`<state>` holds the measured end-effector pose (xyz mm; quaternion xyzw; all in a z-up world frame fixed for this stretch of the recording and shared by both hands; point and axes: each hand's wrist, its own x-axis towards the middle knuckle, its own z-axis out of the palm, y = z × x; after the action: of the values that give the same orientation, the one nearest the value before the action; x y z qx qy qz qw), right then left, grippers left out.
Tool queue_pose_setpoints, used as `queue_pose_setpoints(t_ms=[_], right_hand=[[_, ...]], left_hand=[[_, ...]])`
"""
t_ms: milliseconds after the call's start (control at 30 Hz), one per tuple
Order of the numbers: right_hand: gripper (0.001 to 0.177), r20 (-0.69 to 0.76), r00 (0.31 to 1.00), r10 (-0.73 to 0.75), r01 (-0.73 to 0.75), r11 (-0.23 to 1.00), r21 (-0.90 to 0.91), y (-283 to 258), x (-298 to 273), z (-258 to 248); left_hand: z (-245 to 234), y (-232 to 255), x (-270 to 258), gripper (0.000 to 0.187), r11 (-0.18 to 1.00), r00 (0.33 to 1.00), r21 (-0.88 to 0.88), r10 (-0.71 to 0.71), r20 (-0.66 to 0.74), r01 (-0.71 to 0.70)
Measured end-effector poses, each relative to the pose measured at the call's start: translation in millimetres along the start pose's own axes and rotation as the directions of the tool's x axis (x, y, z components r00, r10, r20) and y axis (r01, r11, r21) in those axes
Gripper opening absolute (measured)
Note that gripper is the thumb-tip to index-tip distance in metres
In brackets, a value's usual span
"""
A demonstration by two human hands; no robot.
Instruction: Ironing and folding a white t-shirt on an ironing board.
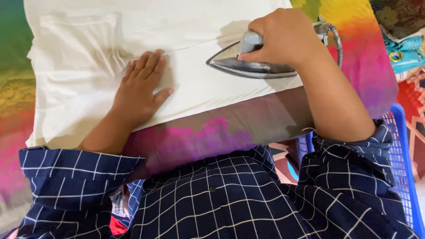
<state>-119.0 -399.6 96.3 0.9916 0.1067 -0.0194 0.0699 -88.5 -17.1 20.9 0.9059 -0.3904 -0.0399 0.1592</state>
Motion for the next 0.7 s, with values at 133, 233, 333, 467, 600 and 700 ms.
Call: queue_pose_setpoints(t_ms=[133, 233, 333, 467, 600, 700], right_hand=[[0.067, 0.158, 0.987, -0.025, 0.02, 0.999, 0.034, -7.3, -17.4, -14.7], [0.057, 0.194, 0.978, -0.073, 0.065, 0.997, 0.049, -5.6, -36.5, -14.8], [0.062, 0.187, 0.981, -0.043, 0.029, 0.997, 0.073, 1.1, -39.9, -12.0], [0.059, 0.099, 0.993, 0.065, -0.075, 0.991, 0.108, 29.4, -26.1, 4.8], [0.066, -0.03, 0.989, 0.142, -0.143, 0.99, -0.011, 62.3, -18.6, 20.6], [0.065, -0.053, 0.991, 0.119, -0.12, 0.992, -0.027, 67.1, -27.0, 19.5]], left_hand=[[-8.1, 6.3, 1.6, 0.076, 0.999, 0.997, -0.014, -0.046, 0.058, 0.047], [-1.2, 2.1, -0.1, 0.076, 1.0, 1.0, -0.012, -0.025, 0.015, 0.025], [0.3, 2.2, -2.0, 0.075, 1.0, 1.0, -0.006, -0.003, -0.031, 0.003], [-1.4, 4.0, -1.9, 0.075, 1.0, 1.0, -0.01, -0.011, -0.023, 0.01], [-1.6, 3.5, -1.8, 0.074, 1.0, 1.0, -0.016, -0.013, -0.013, 0.013], [1.4, 1.2, -2.2, 0.074, 1.0, 0.999, -0.008, 0.003, -0.04, -0.004]])
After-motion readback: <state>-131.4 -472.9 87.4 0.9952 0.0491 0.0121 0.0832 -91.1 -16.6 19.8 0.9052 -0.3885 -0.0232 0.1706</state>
